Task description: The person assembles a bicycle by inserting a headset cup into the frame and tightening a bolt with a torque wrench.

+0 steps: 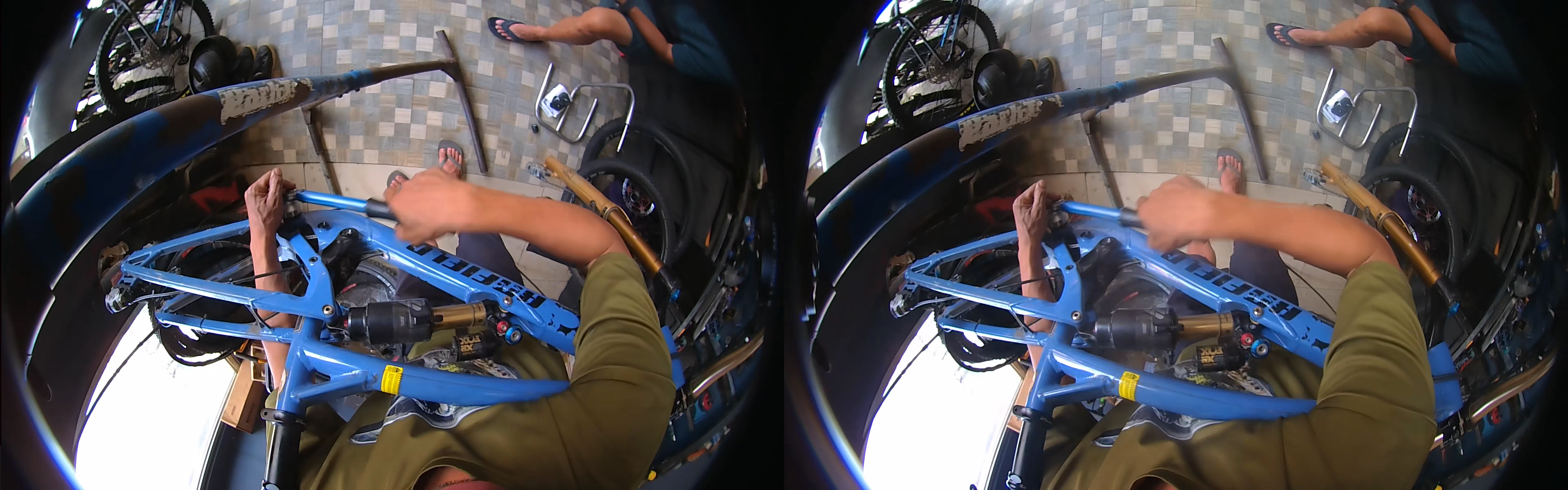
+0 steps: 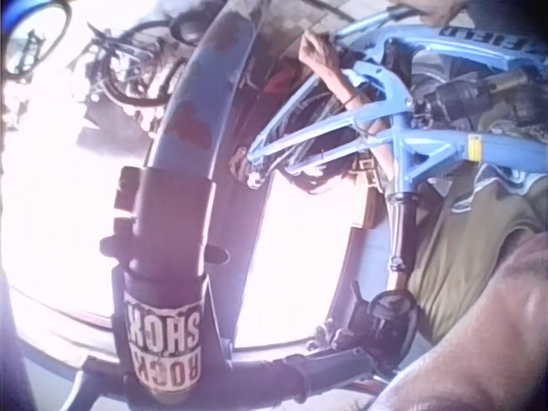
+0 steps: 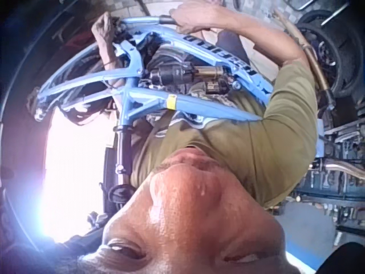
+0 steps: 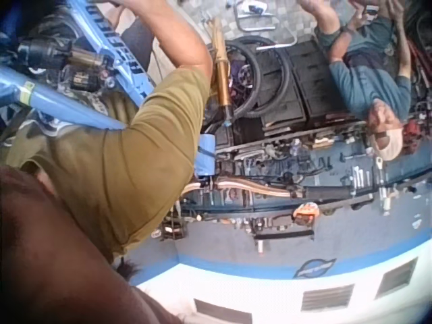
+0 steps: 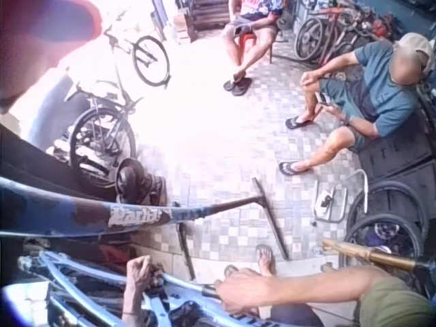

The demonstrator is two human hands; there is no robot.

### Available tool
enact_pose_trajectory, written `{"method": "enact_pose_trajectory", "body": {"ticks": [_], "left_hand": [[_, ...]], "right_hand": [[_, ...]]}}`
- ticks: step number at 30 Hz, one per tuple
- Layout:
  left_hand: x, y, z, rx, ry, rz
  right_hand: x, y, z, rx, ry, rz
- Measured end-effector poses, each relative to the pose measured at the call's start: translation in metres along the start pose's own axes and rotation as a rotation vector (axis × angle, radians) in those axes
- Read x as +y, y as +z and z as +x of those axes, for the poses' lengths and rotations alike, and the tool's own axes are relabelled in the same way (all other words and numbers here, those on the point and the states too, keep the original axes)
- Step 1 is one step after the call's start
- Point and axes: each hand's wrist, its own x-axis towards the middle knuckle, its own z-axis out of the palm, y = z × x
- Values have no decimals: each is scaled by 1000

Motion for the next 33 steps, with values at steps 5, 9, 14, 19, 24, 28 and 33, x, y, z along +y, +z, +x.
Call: {"method": "enact_pose_trajectory", "body": {"ticks": [5,9,14,19,24,28,33], "left_hand": [[8,11,9,-18,-34,-12],[7,6,11,-12,10,40],[-1,4,8,-38,-79,-39],[1,4,6,-39,-31,40],[16,4,7,-31,-5,30],[0,3,3,-17,-92,-23],[-2,5,9,-44,-92,20]], "right_hand": [[95,55,119,-15,308,-121],[116,83,187,190,358,34],[118,83,152,224,159,-140],[51,24,34,71,104,-117],[-16,-17,-12,-20,54,-21],[33,-5,26,-198,88,55],[105,44,142,-150,177,-96]]}}
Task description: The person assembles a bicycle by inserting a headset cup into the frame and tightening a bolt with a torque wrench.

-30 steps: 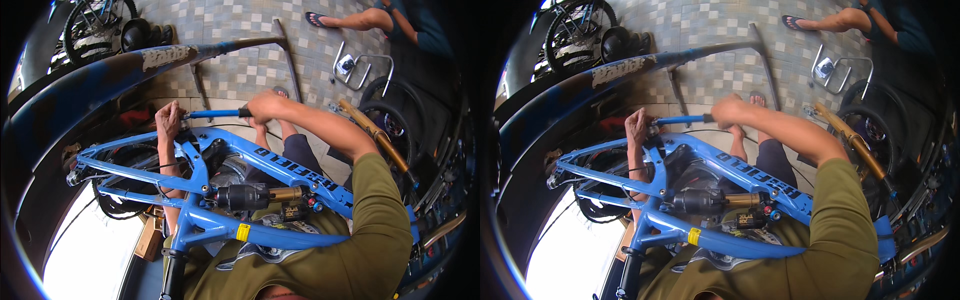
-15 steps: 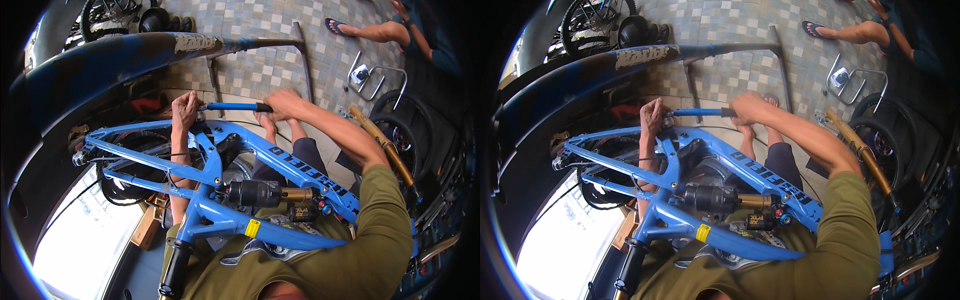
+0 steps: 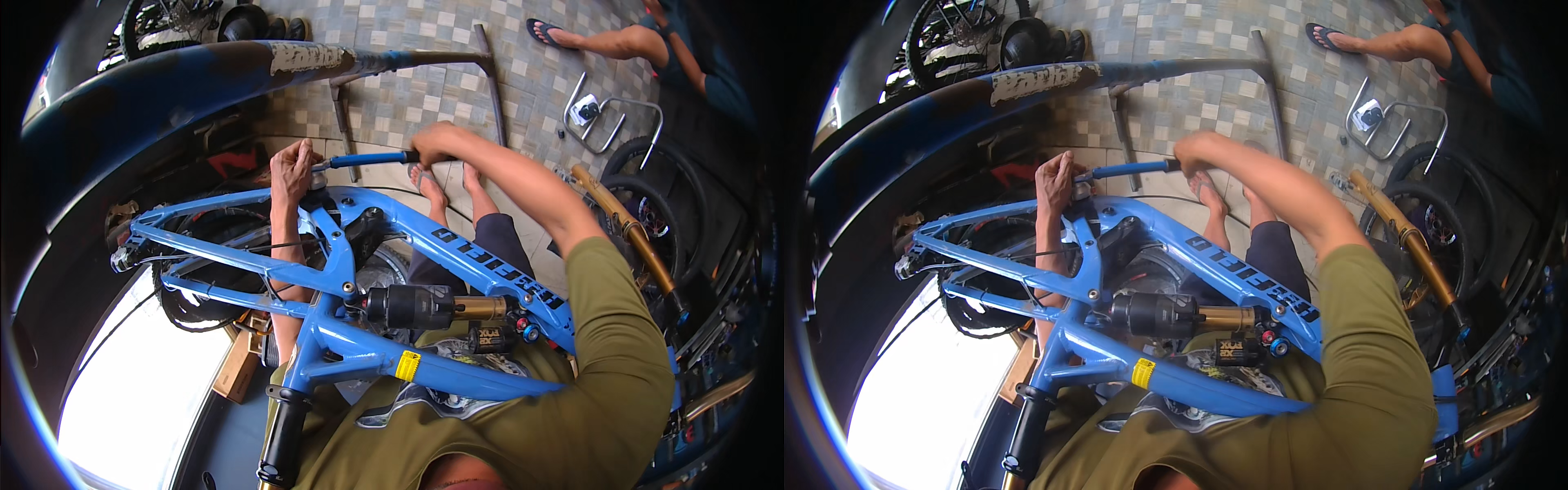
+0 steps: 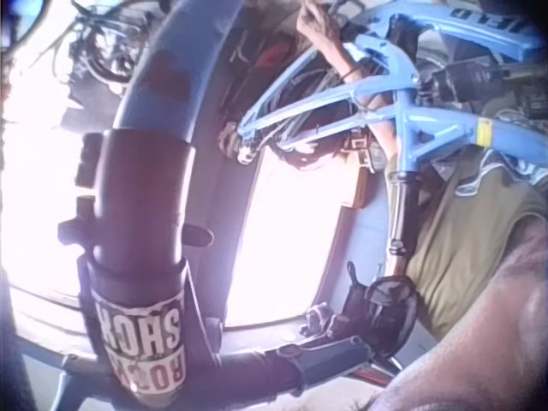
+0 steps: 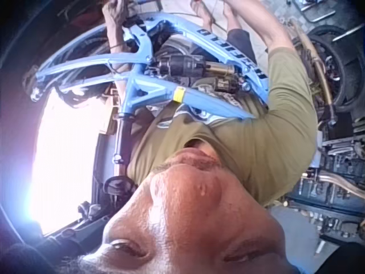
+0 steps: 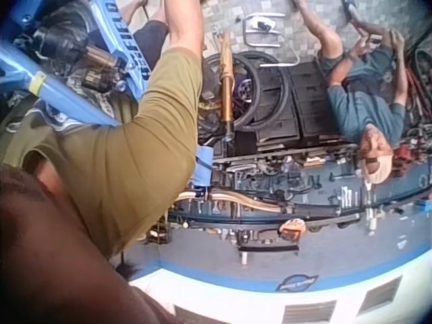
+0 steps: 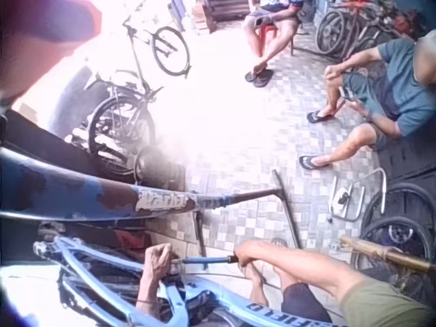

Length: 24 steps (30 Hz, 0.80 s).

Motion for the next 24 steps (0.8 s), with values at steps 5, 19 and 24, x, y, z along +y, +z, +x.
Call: {"method": "enact_pose_trajectory", "body": {"ticks": [5,19,24], "left_hand": [[8,1,-3,35,69,48],[8,1,-5,11,84,-35],[10,-4,-3,8,-13,29]], "right_hand": [[-3,33,69,358,96,123],[-99,-41,-167,119,-134,59],[-45,-8,-93,68,-39,-62]]}}
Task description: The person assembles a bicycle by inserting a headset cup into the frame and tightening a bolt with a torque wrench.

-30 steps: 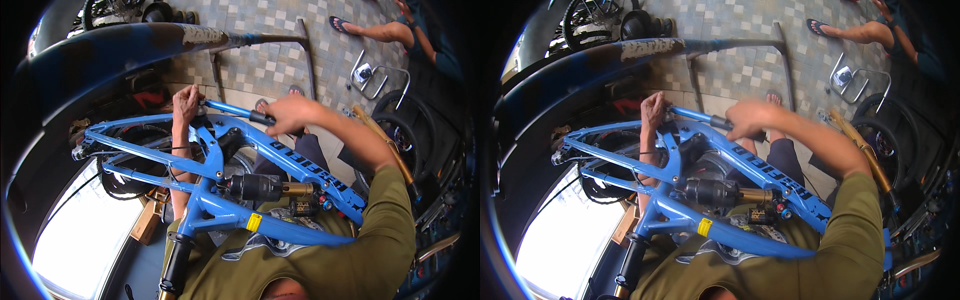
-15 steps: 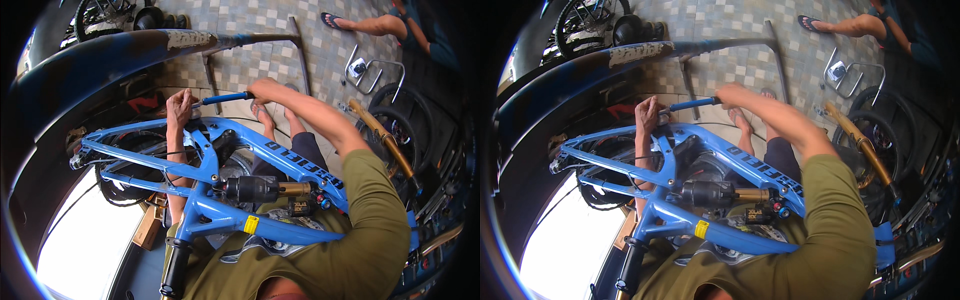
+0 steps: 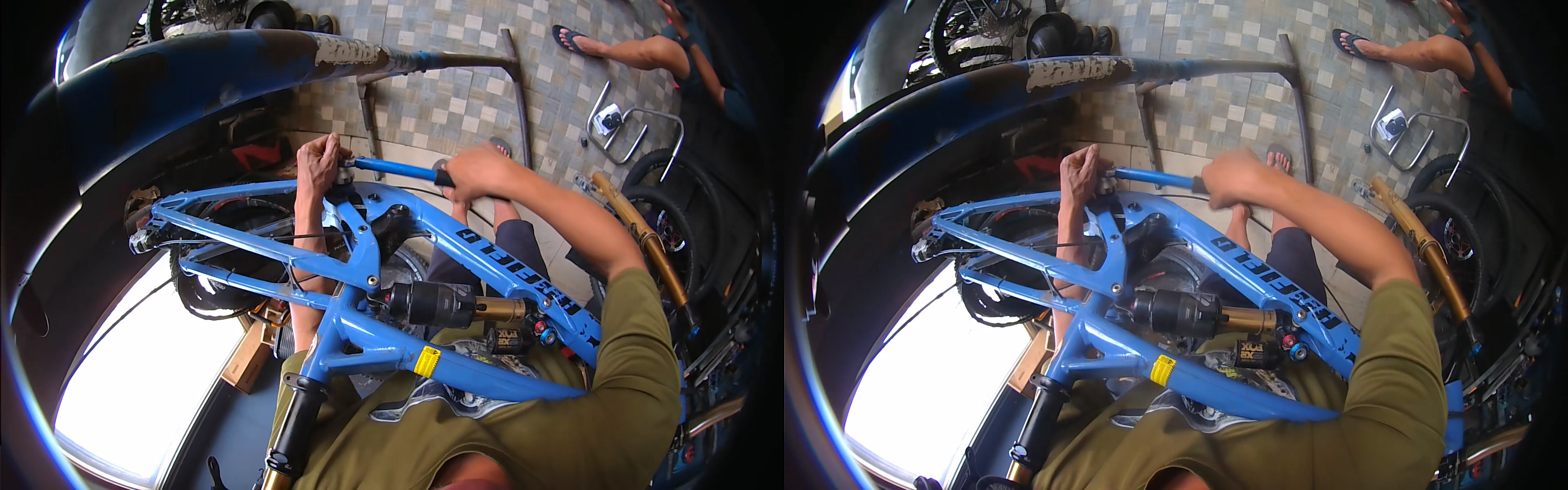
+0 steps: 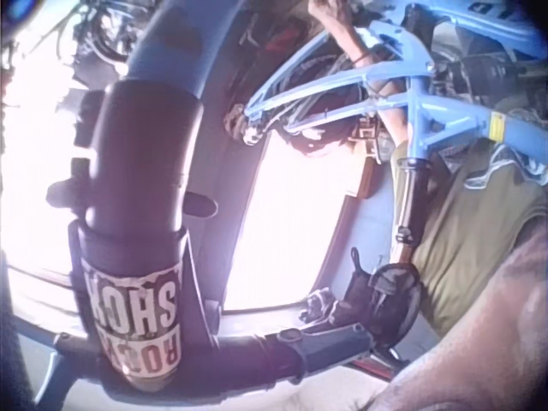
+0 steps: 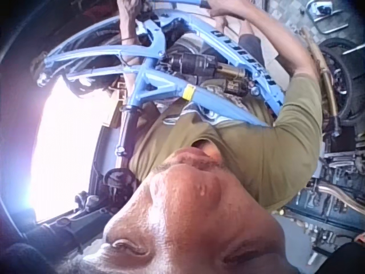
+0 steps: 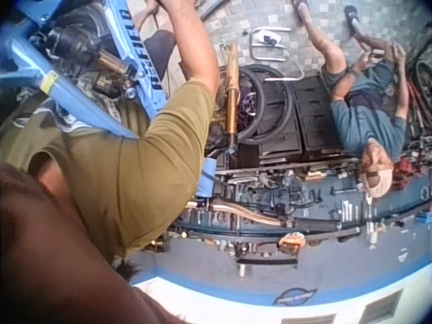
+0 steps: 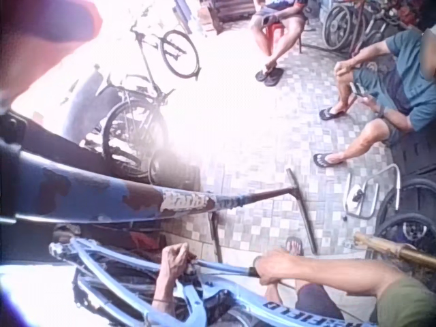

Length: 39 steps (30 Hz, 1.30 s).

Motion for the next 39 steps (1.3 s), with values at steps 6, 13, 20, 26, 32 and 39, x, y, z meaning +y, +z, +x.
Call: {"method": "enact_pose_trajectory", "body": {"ticks": [6,13,20,26,32,39], "left_hand": [[-3,6,6,47,62,-9],[-1,2,1,12,-38,-104],[-9,4,-1,29,38,-133],[-4,0,2,23,-10,-117],[-1,3,1,54,34,-44],[8,5,3,42,77,-4]], "right_hand": [[42,63,146,387,186,93],[43,45,85,259,25,-43],[-67,-40,-79,194,-81,126],[-29,-25,-43,201,16,97],[31,30,116,184,216,52],[41,58,159,328,140,112]]}}
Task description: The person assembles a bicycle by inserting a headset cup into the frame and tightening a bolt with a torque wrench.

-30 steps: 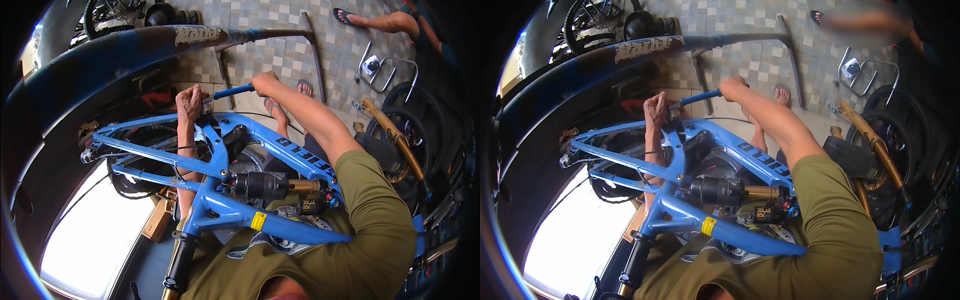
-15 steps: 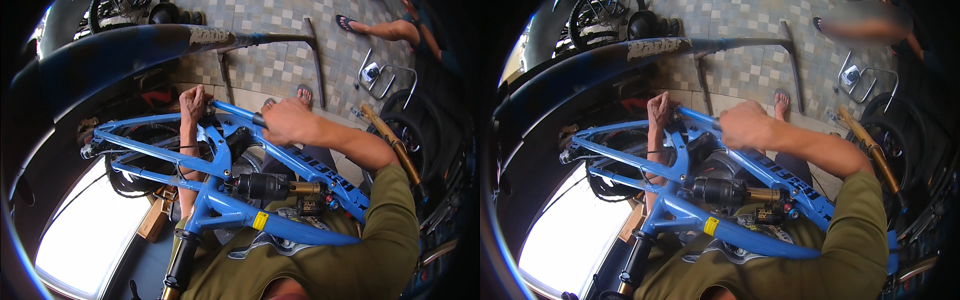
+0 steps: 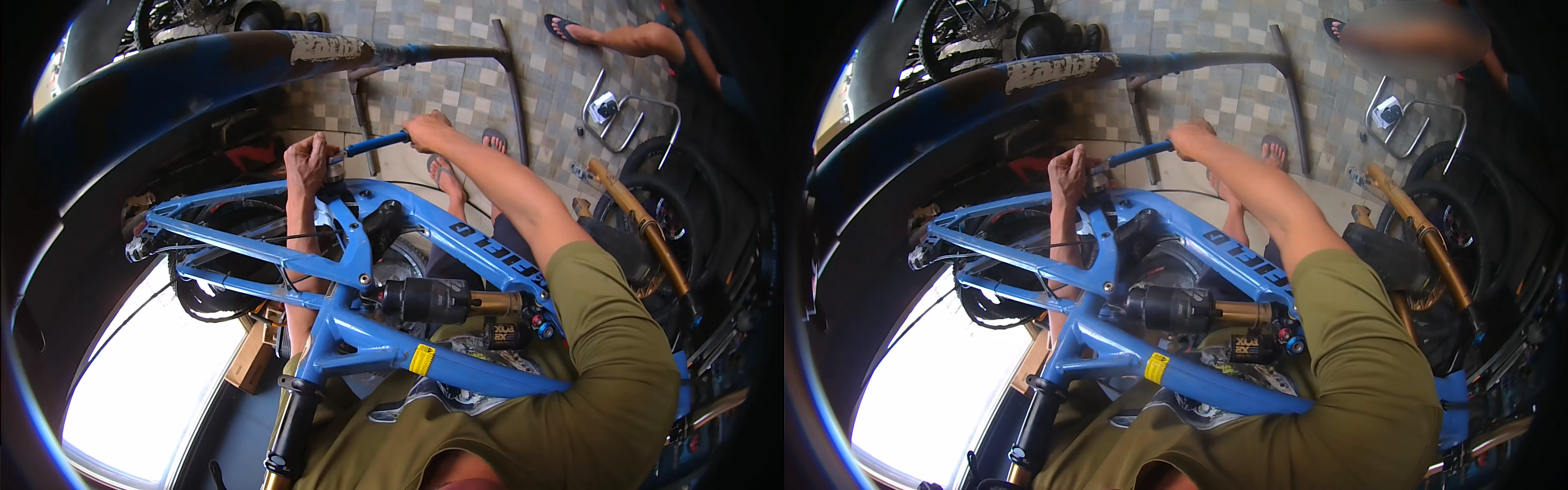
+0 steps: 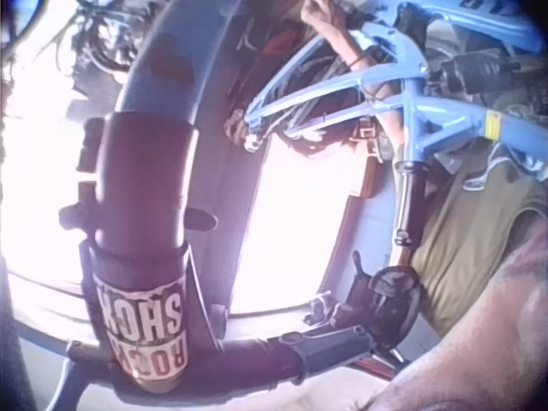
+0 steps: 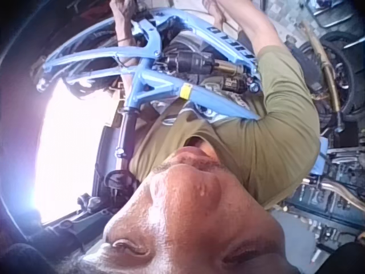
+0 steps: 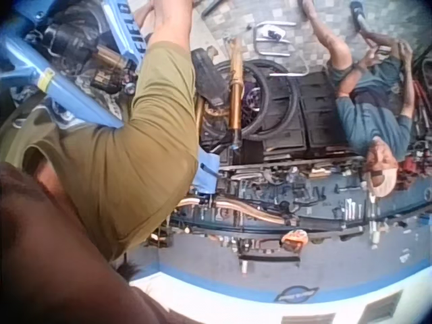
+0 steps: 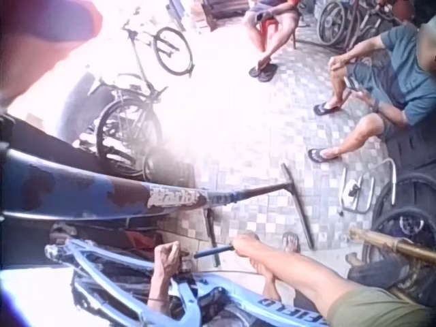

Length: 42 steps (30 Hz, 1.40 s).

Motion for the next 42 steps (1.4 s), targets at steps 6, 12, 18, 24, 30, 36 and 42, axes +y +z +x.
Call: {"method": "enact_pose_trajectory", "body": {"ticks": [6,12,18,24,30,36,42], "left_hand": [[-2,-1,-1,-8,-21,-43],[-8,-4,-5,-5,-31,-106],[-8,-7,-7,15,-24,-28],[-9,-7,-8,23,-17,15],[-16,2,3,-18,-65,-114],[-15,0,2,-25,-54,-100],[-8,0,3,-30,-35,-138]], "right_hand": [[4,-66,-104,-62,-150,-11],[-89,-151,-204,-126,-260,-34],[-47,-127,-149,-228,-127,-88],[-12,-11,-5,-25,4,5],[6,-5,-12,16,-80,11],[-51,-128,-165,-136,-127,-14],[-76,-155,-187,-123,-235,112]]}}
